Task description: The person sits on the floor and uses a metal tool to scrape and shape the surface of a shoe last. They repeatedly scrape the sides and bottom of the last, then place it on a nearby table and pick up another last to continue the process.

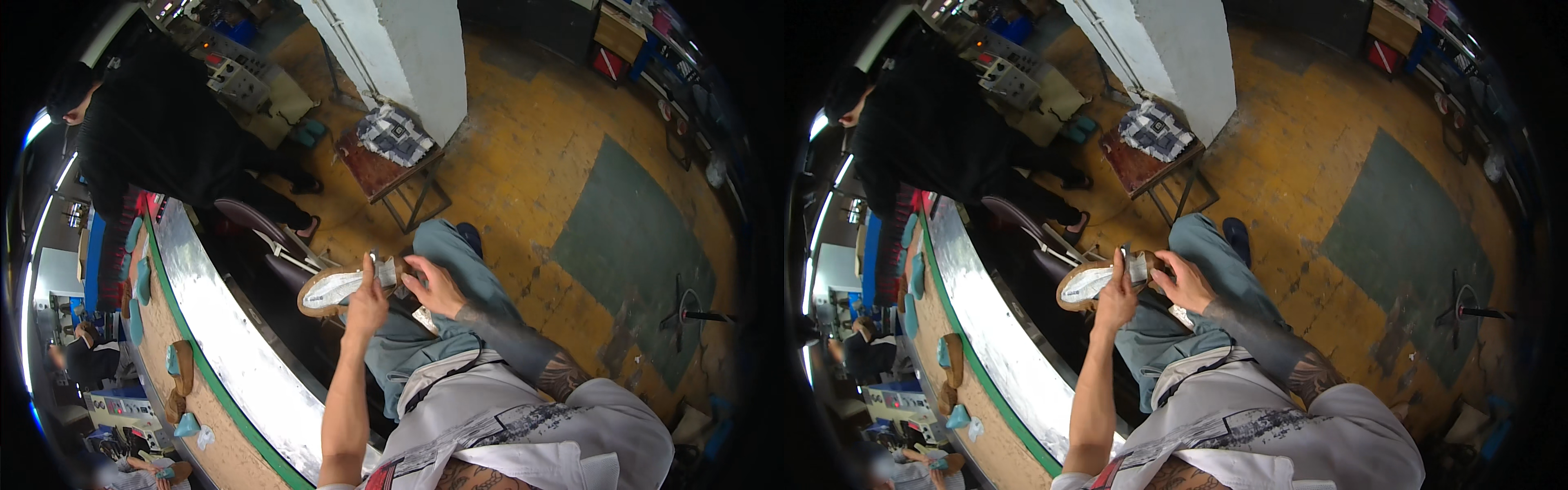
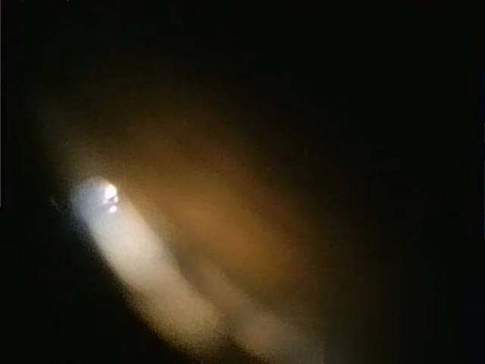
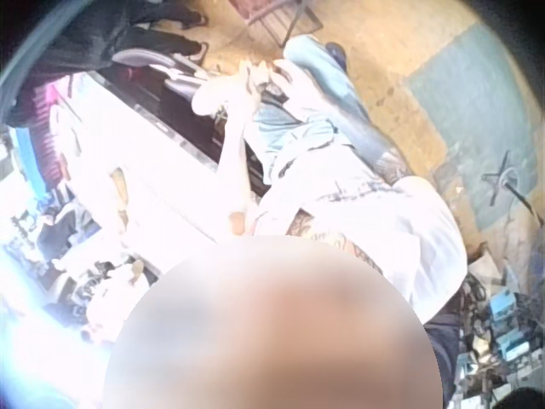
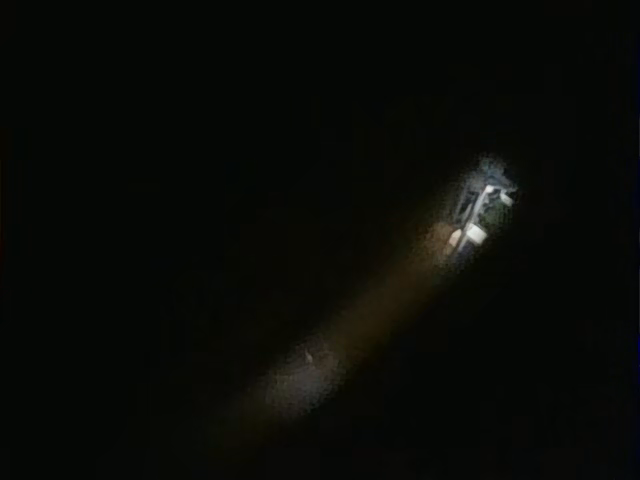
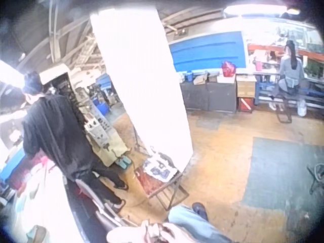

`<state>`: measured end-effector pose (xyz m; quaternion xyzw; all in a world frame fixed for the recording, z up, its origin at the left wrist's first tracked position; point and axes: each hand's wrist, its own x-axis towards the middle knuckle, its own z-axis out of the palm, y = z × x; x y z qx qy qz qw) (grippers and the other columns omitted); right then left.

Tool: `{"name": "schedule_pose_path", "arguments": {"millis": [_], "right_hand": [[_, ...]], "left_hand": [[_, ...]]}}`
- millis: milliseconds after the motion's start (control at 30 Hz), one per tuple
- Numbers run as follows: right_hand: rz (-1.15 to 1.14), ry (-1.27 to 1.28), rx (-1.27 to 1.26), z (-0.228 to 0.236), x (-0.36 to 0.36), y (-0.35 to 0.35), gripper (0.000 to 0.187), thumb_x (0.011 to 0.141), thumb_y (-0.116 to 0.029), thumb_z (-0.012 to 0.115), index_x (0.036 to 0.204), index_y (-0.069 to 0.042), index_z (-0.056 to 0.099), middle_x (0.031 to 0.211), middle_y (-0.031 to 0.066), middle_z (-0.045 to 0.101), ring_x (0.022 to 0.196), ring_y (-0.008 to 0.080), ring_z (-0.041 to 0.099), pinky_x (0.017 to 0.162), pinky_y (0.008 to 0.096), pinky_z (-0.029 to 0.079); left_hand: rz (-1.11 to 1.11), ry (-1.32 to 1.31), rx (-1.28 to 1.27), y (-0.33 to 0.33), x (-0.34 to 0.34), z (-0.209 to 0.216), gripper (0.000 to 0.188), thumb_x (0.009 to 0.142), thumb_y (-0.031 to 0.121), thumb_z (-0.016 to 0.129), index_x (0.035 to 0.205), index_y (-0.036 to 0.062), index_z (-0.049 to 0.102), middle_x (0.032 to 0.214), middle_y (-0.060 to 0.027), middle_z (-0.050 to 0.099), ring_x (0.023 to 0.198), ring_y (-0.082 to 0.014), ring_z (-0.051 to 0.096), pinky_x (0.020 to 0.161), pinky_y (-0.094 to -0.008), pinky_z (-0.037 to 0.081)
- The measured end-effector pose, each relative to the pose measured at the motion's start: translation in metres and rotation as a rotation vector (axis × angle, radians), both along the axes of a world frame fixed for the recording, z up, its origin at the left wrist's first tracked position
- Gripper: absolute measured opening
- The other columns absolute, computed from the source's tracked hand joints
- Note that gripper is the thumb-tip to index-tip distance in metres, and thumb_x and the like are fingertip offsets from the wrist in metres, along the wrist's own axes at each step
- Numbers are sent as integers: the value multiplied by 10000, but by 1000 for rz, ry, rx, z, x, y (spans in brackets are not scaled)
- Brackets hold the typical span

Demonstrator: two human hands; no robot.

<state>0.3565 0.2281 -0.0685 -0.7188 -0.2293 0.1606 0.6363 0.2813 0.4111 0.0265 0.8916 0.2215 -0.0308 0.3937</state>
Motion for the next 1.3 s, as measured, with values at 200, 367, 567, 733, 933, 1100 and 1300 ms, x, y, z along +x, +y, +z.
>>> {"name": "schedule_pose_path", "arguments": {"millis": [200, 367, 567, 733, 933, 1100, 1300], "right_hand": [[38, 319, -79, 0, -43, -31, 603, 1083, -393, 730, 1486, 36, 596, 1424, 216, 710, 1226, 310, 735, 1030, 426, 601], [162, 388, -219, 10, -47, -42, 858, 1000, -577, 777, 1558, 32, 547, 1460, 261, 682, 1272, 325, 723, 1094, 440, 563], [16, 52, -411, 16, -39, -54, 922, 955, -580, 808, 1577, 28, 503, 1469, 305, 654, 1374, 442, 641, 1157, 482, 512], [122, 157, -408, 9, -18, -65, 631, 975, -464, 815, 1340, 29, 669, 1243, 247, 773, 1142, 411, 756, 998, 481, 591], [133, -137, -358, 28, 3, -81, 244, 974, -204, 784, 1071, 17, 751, 1036, 145, 776, 941, 348, 767, 810, 470, 608], [198, -598, -385, 37, -15, -78, 79, 976, -97, 719, 996, -22, 737, 1048, 102, 653, 1015, 312, 664, 814, 453, 573], [206, -599, -377, 33, -23, -71, 62, 919, -55, 710, 895, -7, 681, 1003, 112, 624, 966, 302, 646, 779, 435, 565]], "left_hand": [[182, -149, 351, 109, -3, -36, 384, 1082, 309, 731, 1243, -24, 628, 871, -288, 750, 762, -484, 727, 721, -545, 568], [181, 367, -108, 130, -60, -21, 352, 1137, 321, 624, 1161, -30, 633, 891, -226, 796, 566, -281, 699, 562, -422, 567], [279, 127, -741, 26, -131, -22, 390, 1178, 385, 581, 1116, 15, 687, 844, -112, 768, 644, -195, 679, 641, -336, 542], [261, 46, -807, -36, -135, -17, 392, 1185, 286, 556, 1494, 46, 575, 880, -88, 775, 728, -160, 708, 545, -273, 470], [181, 94, -825, -62, -114, -3, 537, 1150, 57, 533, 1675, 62, 421, 1197, -162, 753, 949, -185, 772, 646, -310, 608], [-198, 151, -154, -54, -87, 3, 637, 1107, 79, 583, 1710, 61, 380, 1201, -218, 750, 1027, -372, 786, 804, -457, 631], [-318, 252, 14, -45, -68, 22, 631, 1061, 75, 626, 1669, 74, 457, 1259, -337, 714, 1108, -540, 709, 930, -561, 557]]}}
